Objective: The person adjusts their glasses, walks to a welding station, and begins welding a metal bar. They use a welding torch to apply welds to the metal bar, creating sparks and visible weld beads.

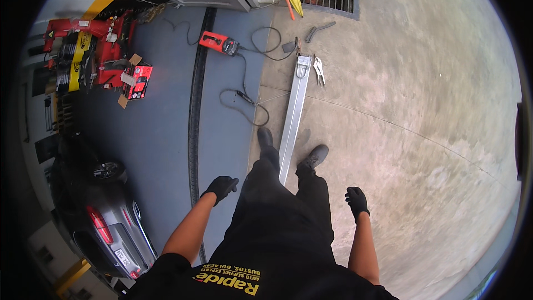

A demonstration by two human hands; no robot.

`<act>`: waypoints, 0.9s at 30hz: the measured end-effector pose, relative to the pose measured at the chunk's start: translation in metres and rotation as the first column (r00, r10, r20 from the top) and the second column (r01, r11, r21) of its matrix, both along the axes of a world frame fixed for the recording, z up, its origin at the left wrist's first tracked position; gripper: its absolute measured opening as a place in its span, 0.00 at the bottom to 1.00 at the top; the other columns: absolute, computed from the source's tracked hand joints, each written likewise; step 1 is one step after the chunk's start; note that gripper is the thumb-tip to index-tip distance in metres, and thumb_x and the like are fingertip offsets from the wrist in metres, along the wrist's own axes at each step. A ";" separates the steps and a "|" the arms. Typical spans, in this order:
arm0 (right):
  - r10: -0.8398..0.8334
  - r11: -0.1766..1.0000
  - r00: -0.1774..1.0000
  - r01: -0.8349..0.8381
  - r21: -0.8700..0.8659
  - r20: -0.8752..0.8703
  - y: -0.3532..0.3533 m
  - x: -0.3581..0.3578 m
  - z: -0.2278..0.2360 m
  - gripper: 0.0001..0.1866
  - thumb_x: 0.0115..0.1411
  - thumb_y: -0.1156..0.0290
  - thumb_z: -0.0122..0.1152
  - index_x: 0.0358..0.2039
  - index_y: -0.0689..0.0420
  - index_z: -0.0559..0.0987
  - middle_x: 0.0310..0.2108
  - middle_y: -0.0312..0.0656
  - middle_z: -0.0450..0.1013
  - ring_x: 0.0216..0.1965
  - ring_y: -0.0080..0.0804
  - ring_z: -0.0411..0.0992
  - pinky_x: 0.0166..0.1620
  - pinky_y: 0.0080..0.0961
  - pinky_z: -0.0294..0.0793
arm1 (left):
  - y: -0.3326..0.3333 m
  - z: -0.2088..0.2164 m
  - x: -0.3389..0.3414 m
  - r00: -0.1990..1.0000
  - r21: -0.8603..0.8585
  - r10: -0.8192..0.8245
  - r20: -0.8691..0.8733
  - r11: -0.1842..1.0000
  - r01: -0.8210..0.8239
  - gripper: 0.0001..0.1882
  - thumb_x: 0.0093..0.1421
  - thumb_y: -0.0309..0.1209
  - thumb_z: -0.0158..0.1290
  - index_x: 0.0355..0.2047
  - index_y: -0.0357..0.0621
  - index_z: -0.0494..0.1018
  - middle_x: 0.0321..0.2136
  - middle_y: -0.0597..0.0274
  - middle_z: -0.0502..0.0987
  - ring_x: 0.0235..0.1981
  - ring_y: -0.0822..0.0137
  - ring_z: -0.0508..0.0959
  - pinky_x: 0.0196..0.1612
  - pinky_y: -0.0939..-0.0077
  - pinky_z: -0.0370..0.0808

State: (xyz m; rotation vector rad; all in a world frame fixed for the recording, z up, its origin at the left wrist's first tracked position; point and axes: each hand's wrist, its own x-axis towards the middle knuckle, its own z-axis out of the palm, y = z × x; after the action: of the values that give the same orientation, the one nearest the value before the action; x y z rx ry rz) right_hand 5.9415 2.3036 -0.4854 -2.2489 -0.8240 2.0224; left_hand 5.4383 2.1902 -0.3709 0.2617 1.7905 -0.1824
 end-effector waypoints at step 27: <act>0.621 0.753 0.728 -0.657 -0.040 -0.291 0.163 -0.198 -0.232 0.15 0.67 0.65 0.59 0.50 0.59 0.79 0.45 0.48 0.79 0.48 0.39 0.77 0.51 0.30 0.75 | 0.139 -0.366 0.029 0.643 0.079 -0.378 0.665 0.893 0.444 0.25 0.70 0.53 0.41 0.46 0.46 0.76 0.36 0.58 0.81 0.37 0.62 0.80 0.44 0.62 0.75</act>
State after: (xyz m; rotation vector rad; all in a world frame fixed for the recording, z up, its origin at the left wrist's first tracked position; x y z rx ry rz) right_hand 5.7439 2.4667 -0.7169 -1.8237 -1.6567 2.6468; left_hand 5.4674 2.3293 -0.7372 0.5943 0.9694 -0.4392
